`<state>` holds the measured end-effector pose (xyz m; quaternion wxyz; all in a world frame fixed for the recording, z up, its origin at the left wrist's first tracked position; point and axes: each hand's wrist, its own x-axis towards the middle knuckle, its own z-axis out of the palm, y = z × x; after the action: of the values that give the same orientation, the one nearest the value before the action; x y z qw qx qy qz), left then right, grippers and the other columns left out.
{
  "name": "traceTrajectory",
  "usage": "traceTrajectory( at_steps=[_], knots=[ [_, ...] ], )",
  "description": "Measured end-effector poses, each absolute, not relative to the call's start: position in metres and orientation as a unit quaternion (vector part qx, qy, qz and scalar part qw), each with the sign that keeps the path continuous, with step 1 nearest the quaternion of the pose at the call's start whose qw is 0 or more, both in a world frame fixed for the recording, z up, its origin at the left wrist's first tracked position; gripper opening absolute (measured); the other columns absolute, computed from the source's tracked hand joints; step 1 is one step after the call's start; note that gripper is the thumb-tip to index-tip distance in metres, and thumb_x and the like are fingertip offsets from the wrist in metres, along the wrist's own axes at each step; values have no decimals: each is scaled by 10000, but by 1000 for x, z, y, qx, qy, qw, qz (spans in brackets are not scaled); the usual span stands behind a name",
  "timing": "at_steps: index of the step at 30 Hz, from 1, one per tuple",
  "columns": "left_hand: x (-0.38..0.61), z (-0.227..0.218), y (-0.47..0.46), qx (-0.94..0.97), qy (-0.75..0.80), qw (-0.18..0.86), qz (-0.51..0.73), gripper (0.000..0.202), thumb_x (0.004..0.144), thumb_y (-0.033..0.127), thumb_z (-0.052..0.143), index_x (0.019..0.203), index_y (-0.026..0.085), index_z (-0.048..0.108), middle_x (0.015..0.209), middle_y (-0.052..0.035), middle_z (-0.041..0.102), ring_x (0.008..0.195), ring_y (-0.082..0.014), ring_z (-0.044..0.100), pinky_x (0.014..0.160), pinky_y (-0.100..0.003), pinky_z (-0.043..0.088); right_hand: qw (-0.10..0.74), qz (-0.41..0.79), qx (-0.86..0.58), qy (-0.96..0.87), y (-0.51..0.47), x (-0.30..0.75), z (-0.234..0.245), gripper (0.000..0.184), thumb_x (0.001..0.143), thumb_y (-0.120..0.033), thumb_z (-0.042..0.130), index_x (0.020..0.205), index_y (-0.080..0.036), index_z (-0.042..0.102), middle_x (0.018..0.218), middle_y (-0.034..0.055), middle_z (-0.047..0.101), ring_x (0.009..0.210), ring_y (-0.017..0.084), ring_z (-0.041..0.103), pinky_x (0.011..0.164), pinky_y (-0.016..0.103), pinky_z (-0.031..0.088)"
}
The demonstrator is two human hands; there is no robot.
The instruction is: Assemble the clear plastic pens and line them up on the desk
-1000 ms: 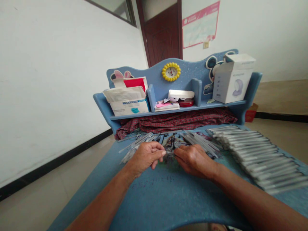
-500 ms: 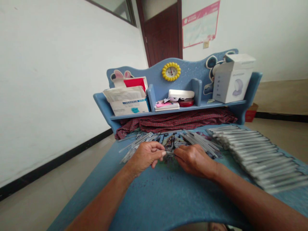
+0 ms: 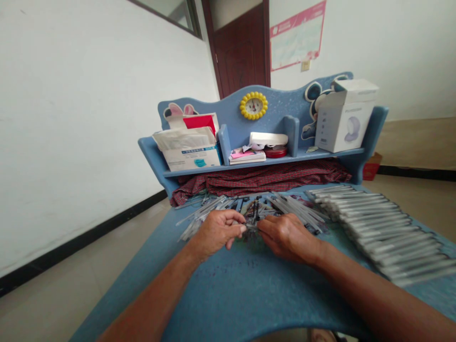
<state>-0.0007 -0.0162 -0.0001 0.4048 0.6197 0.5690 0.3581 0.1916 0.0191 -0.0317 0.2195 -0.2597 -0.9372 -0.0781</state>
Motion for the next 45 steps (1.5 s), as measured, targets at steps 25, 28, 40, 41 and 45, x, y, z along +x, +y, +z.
traceTrajectory(
  at_steps=[25, 28, 40, 41, 45],
  knots=[
    [1, 2, -17, 622, 572, 405, 349, 180, 645, 262, 637, 728, 108, 594, 501, 36, 568, 314, -38, 413, 357, -168, 280, 211, -80, -253, -941, 19, 191, -32, 161, 866, -170, 404, 787, -166, 544, 721, 21, 616, 537, 101, 472, 502, 273, 181],
    [1, 3, -17, 623, 573, 403, 348, 169, 645, 251, 634, 723, 107, 594, 473, 45, 550, 312, -39, 407, 353, -166, 276, 206, -80, -252, -942, 18, 191, -30, 163, 863, -162, 402, 787, -164, 546, 726, 24, 618, 540, 103, 473, 502, 276, 182],
    [-4, -1, -14, 635, 560, 393, 358, 155, 647, 222, 623, 752, 109, 608, 459, 52, 548, 308, -42, 422, 348, -159, 299, 265, 6, -244, -933, 20, 191, -31, 158, 836, -171, 438, 723, -166, 548, 669, 9, 601, 540, 88, 447, 535, 265, 213],
    [-5, -2, -14, 635, 559, 394, 360, 153, 649, 221, 625, 753, 110, 609, 464, 50, 553, 308, -42, 424, 346, -158, 298, 271, 22, -243, -931, 20, 190, -31, 163, 833, -170, 440, 708, -167, 544, 656, 5, 593, 545, 87, 446, 541, 260, 220],
    [-6, -2, -15, 630, 554, 404, 366, 145, 648, 212, 639, 752, 114, 613, 477, 45, 566, 310, -40, 427, 342, -154, 294, 281, 97, -248, -922, 20, 190, -30, 155, 817, -165, 453, 696, -172, 548, 613, -11, 558, 552, 81, 438, 545, 233, 244]
  ],
)
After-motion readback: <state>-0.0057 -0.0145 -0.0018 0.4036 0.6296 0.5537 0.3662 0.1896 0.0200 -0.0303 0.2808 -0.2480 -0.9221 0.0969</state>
